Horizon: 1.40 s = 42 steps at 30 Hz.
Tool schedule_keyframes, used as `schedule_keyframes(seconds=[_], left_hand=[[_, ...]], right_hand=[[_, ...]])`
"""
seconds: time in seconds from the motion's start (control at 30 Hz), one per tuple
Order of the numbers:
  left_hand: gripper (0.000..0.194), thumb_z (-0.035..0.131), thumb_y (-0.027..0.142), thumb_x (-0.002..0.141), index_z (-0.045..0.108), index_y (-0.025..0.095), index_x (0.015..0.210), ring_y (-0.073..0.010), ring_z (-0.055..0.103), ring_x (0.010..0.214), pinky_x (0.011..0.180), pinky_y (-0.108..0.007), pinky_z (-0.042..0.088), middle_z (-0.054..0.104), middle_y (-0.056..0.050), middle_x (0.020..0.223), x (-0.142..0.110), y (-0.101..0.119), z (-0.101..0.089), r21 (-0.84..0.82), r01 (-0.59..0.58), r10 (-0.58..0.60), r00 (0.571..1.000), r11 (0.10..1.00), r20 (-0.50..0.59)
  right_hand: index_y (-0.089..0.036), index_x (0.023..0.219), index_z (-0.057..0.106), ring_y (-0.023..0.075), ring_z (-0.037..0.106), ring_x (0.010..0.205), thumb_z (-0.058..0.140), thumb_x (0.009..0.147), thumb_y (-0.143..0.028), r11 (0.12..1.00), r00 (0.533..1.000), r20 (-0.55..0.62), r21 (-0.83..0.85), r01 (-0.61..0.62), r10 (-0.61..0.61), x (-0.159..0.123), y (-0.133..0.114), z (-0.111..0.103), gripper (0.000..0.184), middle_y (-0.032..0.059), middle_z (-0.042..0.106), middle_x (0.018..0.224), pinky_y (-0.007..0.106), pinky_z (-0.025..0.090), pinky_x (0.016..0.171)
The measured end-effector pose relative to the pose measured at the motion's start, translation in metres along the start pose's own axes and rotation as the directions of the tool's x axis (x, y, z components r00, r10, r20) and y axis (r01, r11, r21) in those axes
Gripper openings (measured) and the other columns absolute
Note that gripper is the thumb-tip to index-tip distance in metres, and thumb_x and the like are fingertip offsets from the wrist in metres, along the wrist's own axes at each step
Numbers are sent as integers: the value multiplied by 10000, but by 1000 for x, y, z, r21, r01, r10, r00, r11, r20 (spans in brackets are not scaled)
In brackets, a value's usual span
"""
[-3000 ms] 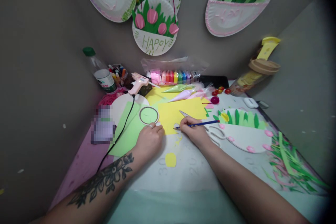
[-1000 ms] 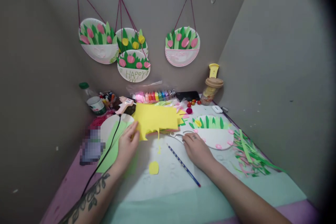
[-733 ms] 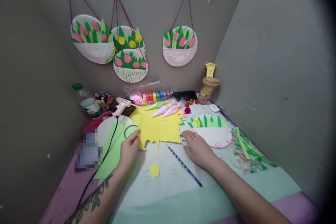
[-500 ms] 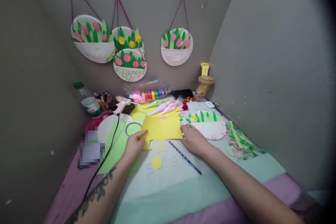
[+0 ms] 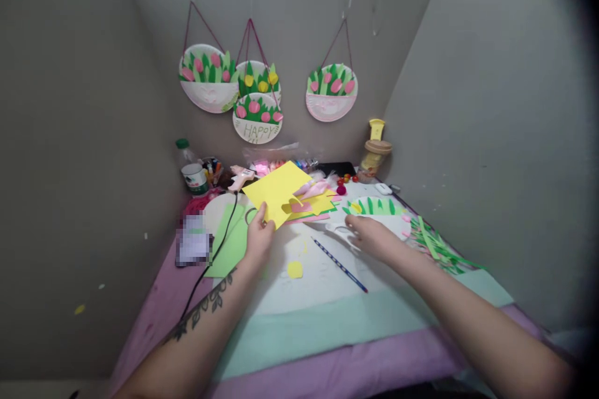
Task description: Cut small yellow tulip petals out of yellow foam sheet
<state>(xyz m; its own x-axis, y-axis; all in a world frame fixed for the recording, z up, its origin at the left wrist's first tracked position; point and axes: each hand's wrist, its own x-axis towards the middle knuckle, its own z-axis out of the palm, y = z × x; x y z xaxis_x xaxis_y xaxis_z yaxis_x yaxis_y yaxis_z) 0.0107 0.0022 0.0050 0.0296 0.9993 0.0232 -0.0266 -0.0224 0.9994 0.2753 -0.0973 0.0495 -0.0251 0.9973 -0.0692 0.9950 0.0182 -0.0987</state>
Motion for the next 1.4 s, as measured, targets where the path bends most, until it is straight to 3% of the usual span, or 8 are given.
schedule_keyframes(seconds=[0.1, 0.17, 0.27, 0.37, 0.67, 0.9, 1.07, 1.4], left_hand=[[687, 541, 131, 754, 396, 112, 1426, -182, 631, 952, 782, -249, 518, 568, -124, 1333, -6, 6, -6, 36, -24, 25, 999, 999, -25], [686, 547, 175, 773, 379, 134, 1437, -159, 634, 841, 743, -252, 518, 650, -103, 1191, -9, 16, -8, 55, -62, 66, 996, 997, -57], [694, 547, 204, 788, 351, 155, 1452, -119, 599, 704, 671, -227, 500, 695, -72, 1024, -8, 39, -2, 59, -122, 127, 988, 991, -88], [688, 551, 198, 788, 362, 164, 1448, -97, 564, 660, 646, -204, 478, 704, -68, 1000, 2, 61, 15, 45, -163, 166, 983, 986, -77], [673, 606, 255, 794, 395, 223, 1432, -145, 610, 996, 820, -221, 492, 507, -73, 1414, 25, 70, 38, -68, -208, 206, 978, 976, -38], [623, 600, 268, 804, 445, 226, 1406, -215, 552, 1189, 902, -263, 491, 460, -95, 1452, 24, 68, 40, -115, -195, 202, 978, 974, 54], [608, 601, 249, 796, 470, 222, 1390, -231, 424, 1333, 991, -260, 436, 391, -75, 1500, 16, 60, 53, -69, -166, 174, 977, 984, 125], [640, 592, 172, 739, 501, 237, 1369, -237, 515, 1216, 899, -257, 473, 516, -65, 1401, 12, 61, 50, 32, -233, 224, 959, 972, 175]], right_hand=[[-189, 949, 571, 262, 645, 855, 608, 755, -227, 952, 959, -215, 279, -122, 186, -10, 17, -3, 202, 106, 687, 924, 312, 428, 698], [-212, 957, 578, 261, 651, 910, 686, 709, -336, 770, 885, -322, 635, -63, 337, -16, 21, 0, 297, 87, 691, 974, 338, 467, 759], [-198, 967, 600, 264, 659, 916, 748, 647, -444, 267, 942, -117, 963, 31, 313, -17, 8, 13, 430, 115, 693, 1036, 365, 498, 770], [-156, 877, 628, 252, 651, 824, 795, 589, -484, 66, 983, 69, 994, -82, 170, -11, -18, 24, 467, 129, 703, 912, 357, 490, 718], [-134, 878, 619, 182, 574, 723, 500, 758, -745, 152, 996, -6, 988, 20, -94, 18, -47, 31, 634, 84, 629, 804, 304, 446, 660], [-177, 878, 568, 165, 543, 724, 619, 750, -537, 287, 983, 87, 957, -38, -161, 17, -52, 45, 385, 44, 604, 824, 302, 455, 690], [-174, 872, 546, 159, 522, 689, 555, 752, -656, 277, 987, 24, 961, 20, -156, 17, -53, 41, 497, 44, 580, 788, 295, 442, 652], [-194, 825, 525, 132, 473, 645, 599, 667, -339, 318, 983, 134, 944, -88, -126, 13, -53, 37, 227, -5, 536, 722, 241, 395, 575]])
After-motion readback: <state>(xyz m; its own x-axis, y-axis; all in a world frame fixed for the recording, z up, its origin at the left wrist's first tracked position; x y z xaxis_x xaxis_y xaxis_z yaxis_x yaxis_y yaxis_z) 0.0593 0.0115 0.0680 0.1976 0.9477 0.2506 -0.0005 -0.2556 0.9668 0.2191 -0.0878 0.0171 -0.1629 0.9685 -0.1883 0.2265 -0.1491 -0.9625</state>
